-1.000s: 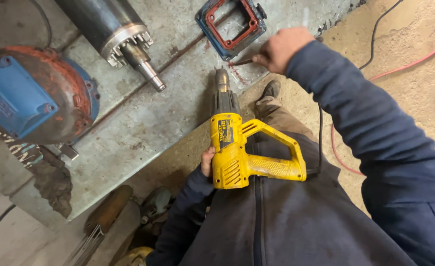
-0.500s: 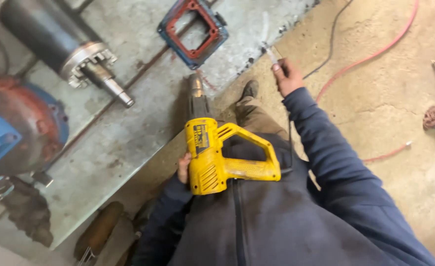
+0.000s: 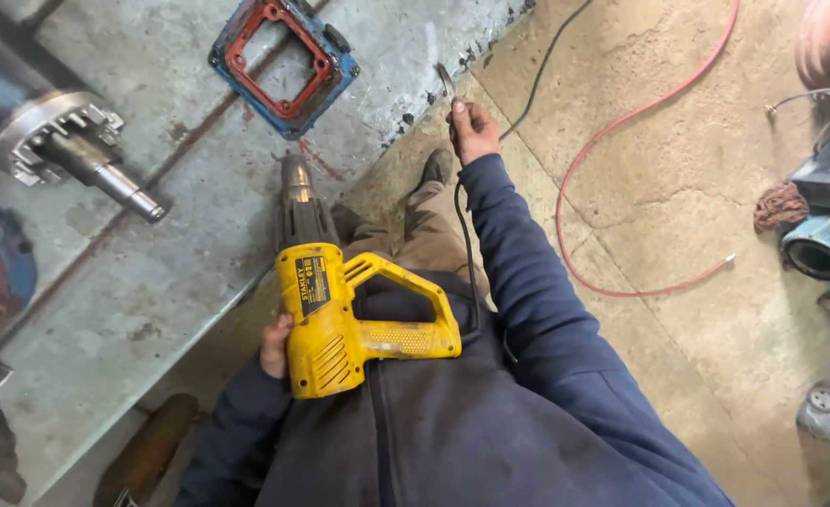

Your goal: Using a heat gun and a pick tool to remove a gasket from a motor housing part.

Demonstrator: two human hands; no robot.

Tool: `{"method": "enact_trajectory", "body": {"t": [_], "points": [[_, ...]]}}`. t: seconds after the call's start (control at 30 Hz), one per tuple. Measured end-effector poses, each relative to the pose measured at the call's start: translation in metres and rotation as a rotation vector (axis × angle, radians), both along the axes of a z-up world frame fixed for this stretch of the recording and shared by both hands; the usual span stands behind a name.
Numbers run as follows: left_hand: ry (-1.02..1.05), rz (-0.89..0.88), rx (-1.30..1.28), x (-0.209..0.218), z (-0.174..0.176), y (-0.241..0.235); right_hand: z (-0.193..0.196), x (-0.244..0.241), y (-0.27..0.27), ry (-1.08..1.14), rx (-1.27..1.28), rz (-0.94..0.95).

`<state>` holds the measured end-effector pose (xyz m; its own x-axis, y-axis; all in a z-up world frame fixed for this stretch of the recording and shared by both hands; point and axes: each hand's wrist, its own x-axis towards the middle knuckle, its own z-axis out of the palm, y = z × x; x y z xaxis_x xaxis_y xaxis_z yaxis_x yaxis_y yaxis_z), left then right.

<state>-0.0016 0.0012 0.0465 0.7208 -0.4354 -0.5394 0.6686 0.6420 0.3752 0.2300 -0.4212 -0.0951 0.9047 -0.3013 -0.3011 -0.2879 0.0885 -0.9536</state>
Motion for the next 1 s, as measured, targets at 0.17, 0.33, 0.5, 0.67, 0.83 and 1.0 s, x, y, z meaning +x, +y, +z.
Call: {"method": "enact_trajectory", "body": {"t": [0.17, 0.33, 0.5, 0.67, 0.83, 1.0], "points": [[-0.024, 0.029, 0.071, -0.038, -0.081, 0.025, -0.004, -0.006, -0.009, 0.024, -0.001, 0.017], [-0.022, 0.015, 0.037, -0.026, -0.069, 0.007, -0.034, -0.061, -0.043, 0.139, -0.279, 0.101], [0.064, -0.019, 0.022, -0.032, -0.084, 0.000, -0.040, -0.124, -0.056, 0.310, 0.016, -0.117], [0.135, -0.026, -0.116, -0.032, -0.073, -0.023, 0.036, -0.056, -0.034, -0.139, -0.442, 0.221], [0.126, -0.052, -0.035, -0.014, -0.022, -0.038, 0.074, 0.004, -0.023, 0.013, 0.050, 0.172], [0.005, 0.013, 0.031, -0.013, 0.002, -0.046, 0.010, 0.012, -0.037, 0.011, -0.200, 0.360]]}}
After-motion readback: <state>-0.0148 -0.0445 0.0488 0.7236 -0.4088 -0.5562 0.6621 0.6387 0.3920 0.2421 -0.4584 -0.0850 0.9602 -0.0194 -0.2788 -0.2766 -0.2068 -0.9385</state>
